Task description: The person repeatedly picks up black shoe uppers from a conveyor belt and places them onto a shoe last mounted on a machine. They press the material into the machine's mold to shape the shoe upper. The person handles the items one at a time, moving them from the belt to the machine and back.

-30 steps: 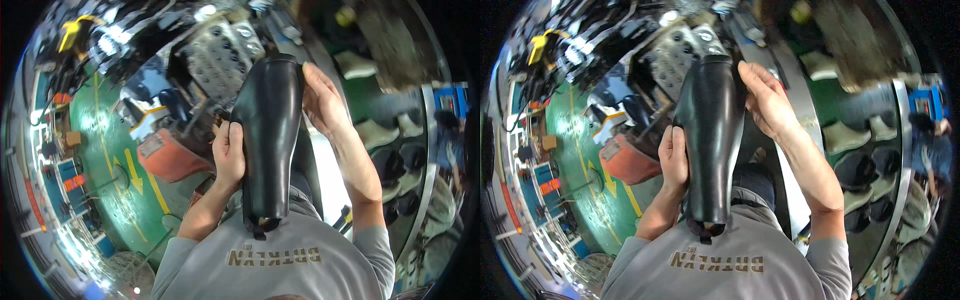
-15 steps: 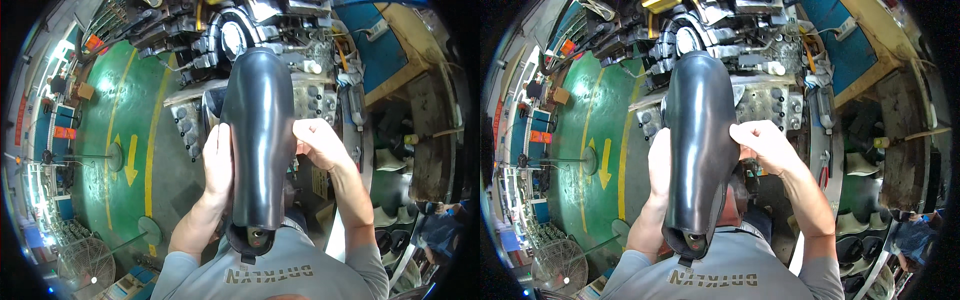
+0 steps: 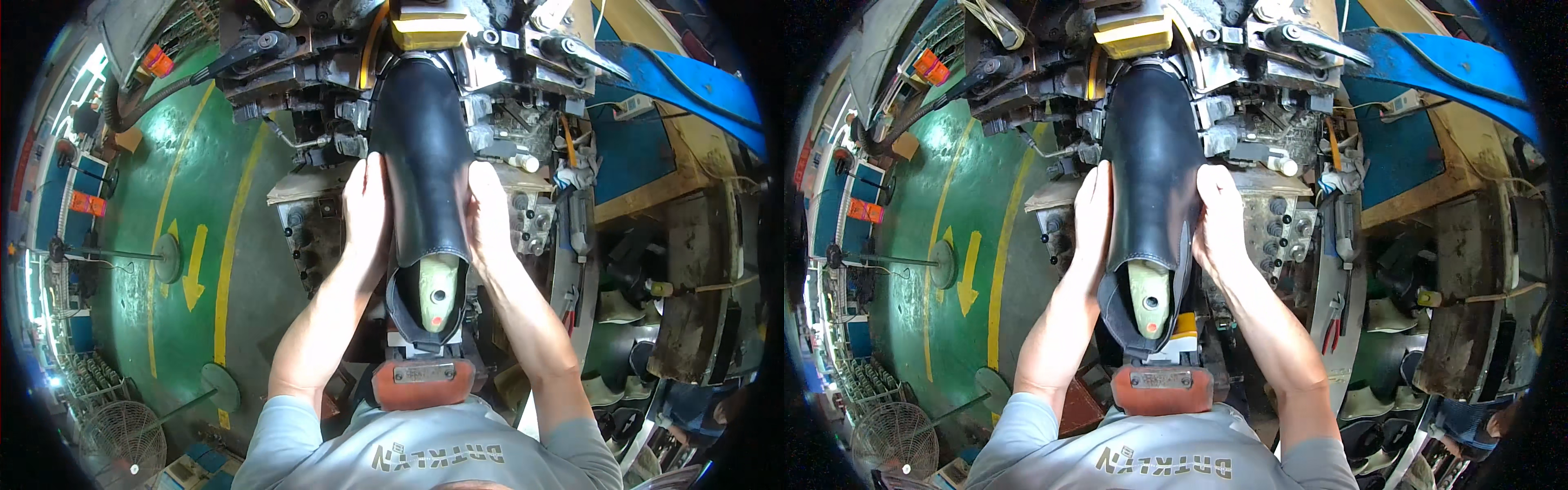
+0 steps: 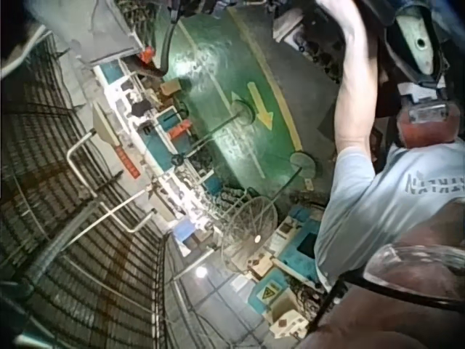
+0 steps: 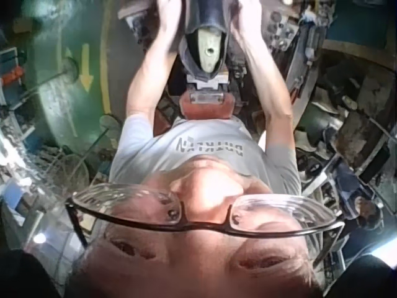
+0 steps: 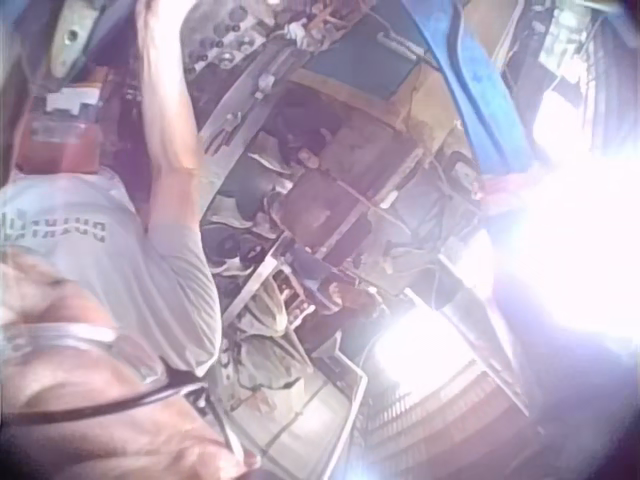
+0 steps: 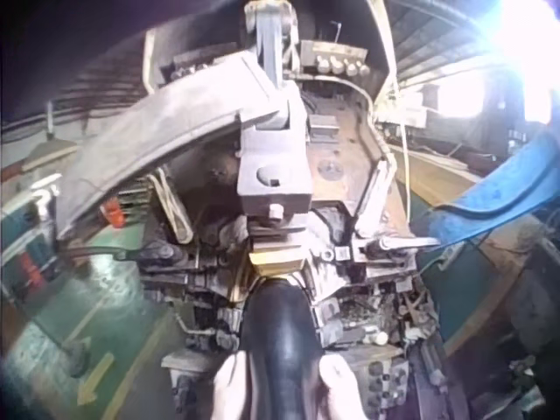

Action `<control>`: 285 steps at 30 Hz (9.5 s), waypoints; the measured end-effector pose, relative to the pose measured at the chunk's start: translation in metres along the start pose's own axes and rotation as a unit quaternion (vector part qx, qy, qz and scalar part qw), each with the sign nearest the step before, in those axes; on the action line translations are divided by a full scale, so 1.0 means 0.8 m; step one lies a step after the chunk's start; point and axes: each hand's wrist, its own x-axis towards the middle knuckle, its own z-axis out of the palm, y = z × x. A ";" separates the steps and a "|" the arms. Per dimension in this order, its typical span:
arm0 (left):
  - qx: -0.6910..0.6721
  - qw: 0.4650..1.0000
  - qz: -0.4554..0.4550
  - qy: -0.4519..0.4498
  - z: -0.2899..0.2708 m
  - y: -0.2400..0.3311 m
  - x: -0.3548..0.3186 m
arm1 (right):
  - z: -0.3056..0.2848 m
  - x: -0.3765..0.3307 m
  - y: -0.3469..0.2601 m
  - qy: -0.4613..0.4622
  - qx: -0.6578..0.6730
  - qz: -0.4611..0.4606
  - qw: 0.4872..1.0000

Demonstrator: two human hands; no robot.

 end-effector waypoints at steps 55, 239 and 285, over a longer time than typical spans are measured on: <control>0.168 0.814 0.505 -0.232 -0.016 0.034 0.000 | -0.027 0.014 0.060 -0.001 -0.165 0.028 0.986; -0.048 0.567 -0.692 -0.444 0.399 -0.237 -0.904 | -0.409 -1.019 -0.241 0.408 0.334 -0.439 0.727; 0.175 0.652 -0.234 -0.700 0.429 -0.303 -0.858 | -0.674 -1.239 -0.301 0.767 -0.434 -0.232 0.411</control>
